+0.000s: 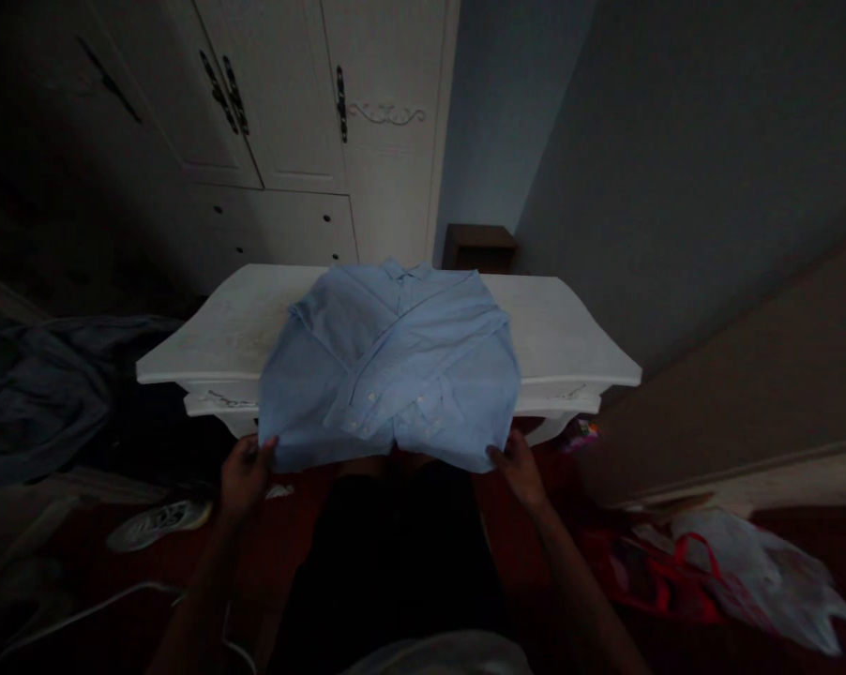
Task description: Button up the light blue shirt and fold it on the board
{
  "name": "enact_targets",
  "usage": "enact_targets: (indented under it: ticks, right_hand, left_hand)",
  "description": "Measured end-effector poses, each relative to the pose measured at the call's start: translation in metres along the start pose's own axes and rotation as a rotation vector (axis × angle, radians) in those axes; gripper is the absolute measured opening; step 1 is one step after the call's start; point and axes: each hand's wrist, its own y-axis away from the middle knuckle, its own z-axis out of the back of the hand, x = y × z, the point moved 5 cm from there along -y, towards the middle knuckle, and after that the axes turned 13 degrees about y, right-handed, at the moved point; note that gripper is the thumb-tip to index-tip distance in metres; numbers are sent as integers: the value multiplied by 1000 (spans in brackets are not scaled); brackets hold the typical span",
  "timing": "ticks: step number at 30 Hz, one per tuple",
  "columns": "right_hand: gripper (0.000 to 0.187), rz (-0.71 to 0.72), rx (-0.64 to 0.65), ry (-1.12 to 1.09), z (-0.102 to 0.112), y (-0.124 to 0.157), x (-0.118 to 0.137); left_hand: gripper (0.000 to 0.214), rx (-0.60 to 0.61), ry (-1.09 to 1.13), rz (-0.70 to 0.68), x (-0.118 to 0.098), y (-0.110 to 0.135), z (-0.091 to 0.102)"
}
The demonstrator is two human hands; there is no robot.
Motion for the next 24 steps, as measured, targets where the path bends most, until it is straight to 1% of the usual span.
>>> enact_targets:
  ticks: [3,6,10,13,15,17,18,21,24]
  right_hand:
    - [43,-43,82,-16,14,6,3]
    - [42,-81,203,-90,25,18,15]
    - [46,-108,271,-133,34,29,32]
    - [49,-91,293,-131,32,29,39]
    - [51,-50,265,-105,29,28,43]
    - [51,0,194,-48,28,27,47]
    - [48,13,155,-3,28,28,49]
    - [38,0,85,140,29,33,50]
    - [40,-12,63,160,31,39,46]
  left_hand:
    - [43,13,-45,-13,-6,1,13]
    - [46,11,-84,-13,-11,3,20]
    - [47,26,-36,76,-12,10,18]
    - [50,-25,31,144,-14,18,19]
    - [57,-63,39,162,-16,23,23]
    - [59,-69,12,173,-17,27,28]
    - [58,-58,-7,178,-17,28,31]
    - [54,-15,-80,167,-15,29,36]
    - [49,-5,-178,112,-15,29,40]
